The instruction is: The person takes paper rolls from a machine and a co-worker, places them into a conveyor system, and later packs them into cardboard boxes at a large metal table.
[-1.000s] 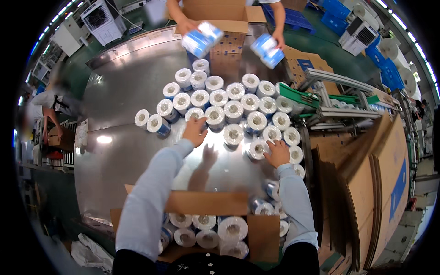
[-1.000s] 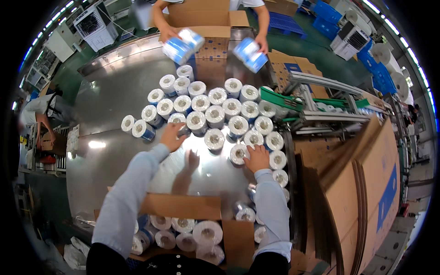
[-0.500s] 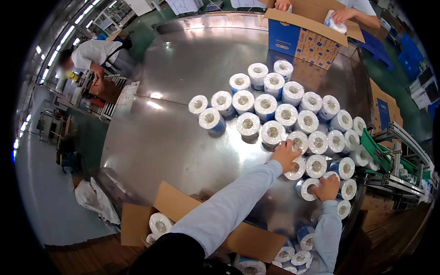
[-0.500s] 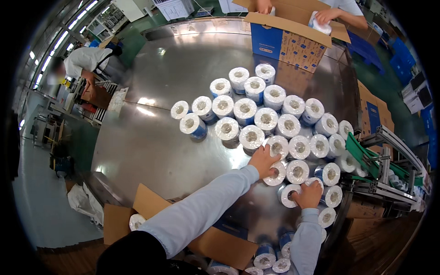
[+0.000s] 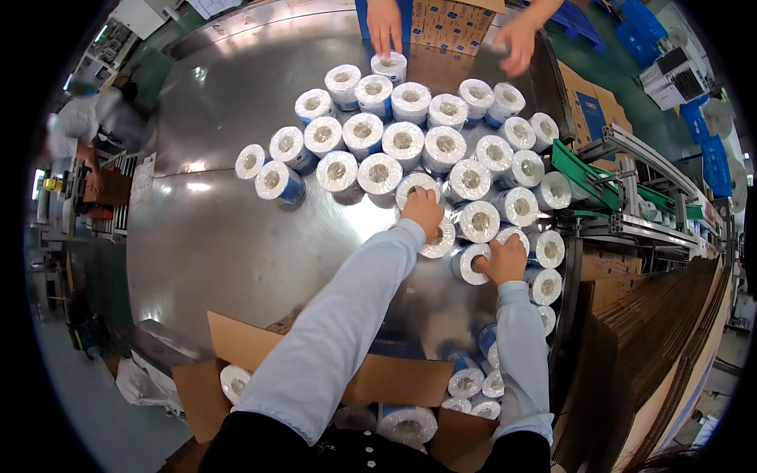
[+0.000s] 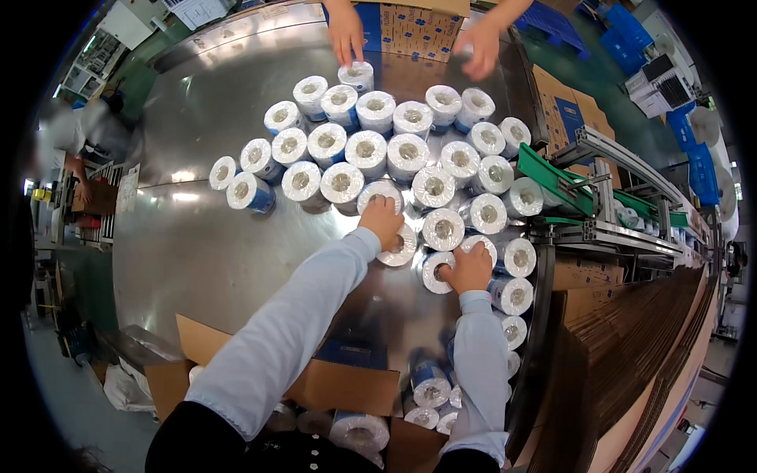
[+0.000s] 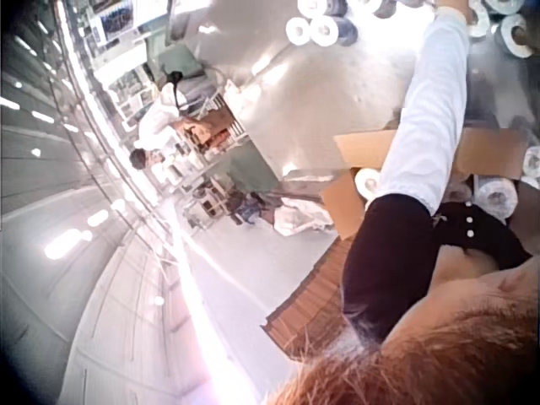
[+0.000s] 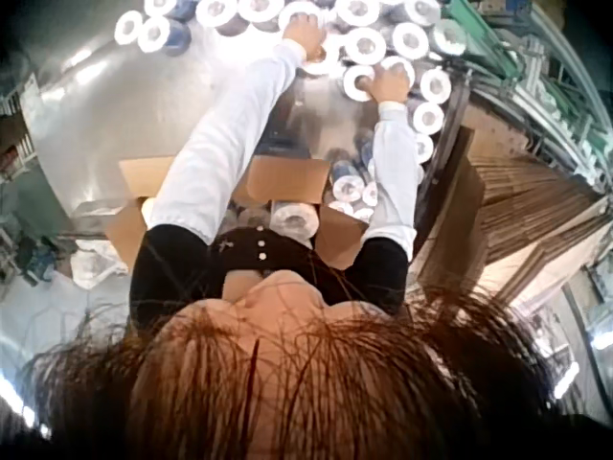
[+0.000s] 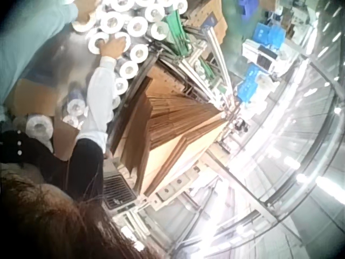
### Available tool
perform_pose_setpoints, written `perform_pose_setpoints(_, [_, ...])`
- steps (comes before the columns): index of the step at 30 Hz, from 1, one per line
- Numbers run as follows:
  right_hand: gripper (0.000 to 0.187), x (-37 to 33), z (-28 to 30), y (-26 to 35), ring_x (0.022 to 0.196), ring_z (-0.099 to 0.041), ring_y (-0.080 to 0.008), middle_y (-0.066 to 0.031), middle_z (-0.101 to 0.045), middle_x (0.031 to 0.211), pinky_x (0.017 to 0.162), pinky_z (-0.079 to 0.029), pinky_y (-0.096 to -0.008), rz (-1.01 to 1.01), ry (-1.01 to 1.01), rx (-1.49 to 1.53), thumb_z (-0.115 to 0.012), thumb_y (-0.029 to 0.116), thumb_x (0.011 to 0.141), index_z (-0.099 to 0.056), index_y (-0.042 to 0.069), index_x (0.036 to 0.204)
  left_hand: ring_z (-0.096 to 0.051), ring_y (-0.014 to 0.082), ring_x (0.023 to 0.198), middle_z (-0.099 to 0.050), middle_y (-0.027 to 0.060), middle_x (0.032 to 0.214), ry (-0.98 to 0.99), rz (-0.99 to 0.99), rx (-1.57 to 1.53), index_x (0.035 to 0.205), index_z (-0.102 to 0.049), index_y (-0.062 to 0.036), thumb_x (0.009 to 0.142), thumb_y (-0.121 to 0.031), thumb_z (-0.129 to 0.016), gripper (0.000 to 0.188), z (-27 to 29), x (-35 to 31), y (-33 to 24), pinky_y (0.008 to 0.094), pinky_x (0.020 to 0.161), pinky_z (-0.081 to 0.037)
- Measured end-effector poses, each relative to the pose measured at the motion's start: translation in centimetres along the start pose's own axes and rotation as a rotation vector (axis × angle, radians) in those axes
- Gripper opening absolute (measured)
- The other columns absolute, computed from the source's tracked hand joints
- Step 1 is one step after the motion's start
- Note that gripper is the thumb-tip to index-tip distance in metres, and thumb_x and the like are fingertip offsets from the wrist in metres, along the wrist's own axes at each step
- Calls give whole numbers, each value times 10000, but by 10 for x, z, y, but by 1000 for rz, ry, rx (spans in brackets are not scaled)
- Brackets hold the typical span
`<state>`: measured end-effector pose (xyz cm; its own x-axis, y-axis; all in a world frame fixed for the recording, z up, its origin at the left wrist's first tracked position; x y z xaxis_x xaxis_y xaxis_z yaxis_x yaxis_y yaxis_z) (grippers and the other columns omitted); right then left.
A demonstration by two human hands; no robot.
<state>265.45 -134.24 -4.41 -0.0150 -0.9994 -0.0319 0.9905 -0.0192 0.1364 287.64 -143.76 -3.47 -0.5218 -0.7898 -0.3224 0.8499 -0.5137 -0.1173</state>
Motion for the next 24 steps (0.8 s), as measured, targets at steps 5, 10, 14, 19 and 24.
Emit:
perform_pose_setpoints(5, [511, -61, 9, -17, 879, -590, -357, -200, -579, 952, 767, -498, -441, -65, 170, 47, -699, 466, 615, -745, 112, 981, -556, 360, 971, -560, 183, 974, -280, -121, -386, 937, -711, -120, 654, -412, -720, 407, 88, -96, 36, 447, 826, -477])
perform_pose_setpoints(10, [422, -139, 96, -4, 789, -570, -283, -99, -506, 891, 705, -487, -377, -197, -36, 226, -722, 348, 641, -742, 113, 990, -571, 271, 843, -546, 107, 986, -890, -381, -453, 1043, -715, -166, 555, -127, -765, 492, 194, -273, 46, 358, 704, -499])
perform_pose_setpoints(14, [504, -187, 277, 56, 786, -506, -290, -126, -462, 933, 676, -460, -369, 109, -688, 53, -759, 176, 580, -723, 153, 1081, -591, 297, 812, -580, 163, 1004, -738, -722, -417, 1107, -700, -108, 672, -158, -747, 441, 202, -405, 23, 382, 647, -501])
perform_pose_setpoints(19, [456, -296, 393, 177, 829, -539, -284, -111, -499, 921, 710, -461, -368, 643, -604, -26, -761, 227, 593, -726, 159, 1043, -559, 323, 881, -543, 153, 971, -242, -824, -208, 1006, -699, -95, 663, -282, -756, 395, 106, -506, 18, 388, 732, -489])
perform_pose_setpoints(24, [365, -341, 261, 254, 933, -531, -305, -149, -511, 943, 765, -445, -399, 1000, 76, 368, -750, 288, 631, -718, 134, 960, -504, 302, 885, -485, 123, 920, -161, -590, -185, 838, -702, -103, 615, -306, -749, 305, 71, -518, 16, 418, 745, -461])
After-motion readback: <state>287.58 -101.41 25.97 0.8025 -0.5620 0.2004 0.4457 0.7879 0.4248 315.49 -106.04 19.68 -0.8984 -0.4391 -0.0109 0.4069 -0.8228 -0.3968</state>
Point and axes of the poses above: each hand's wrist, its own x-axis towards the middle knuckle, its own z-axis out of the back of the hand, y = z × x, the point moved 1 cm from there along x, towards the middle knuckle
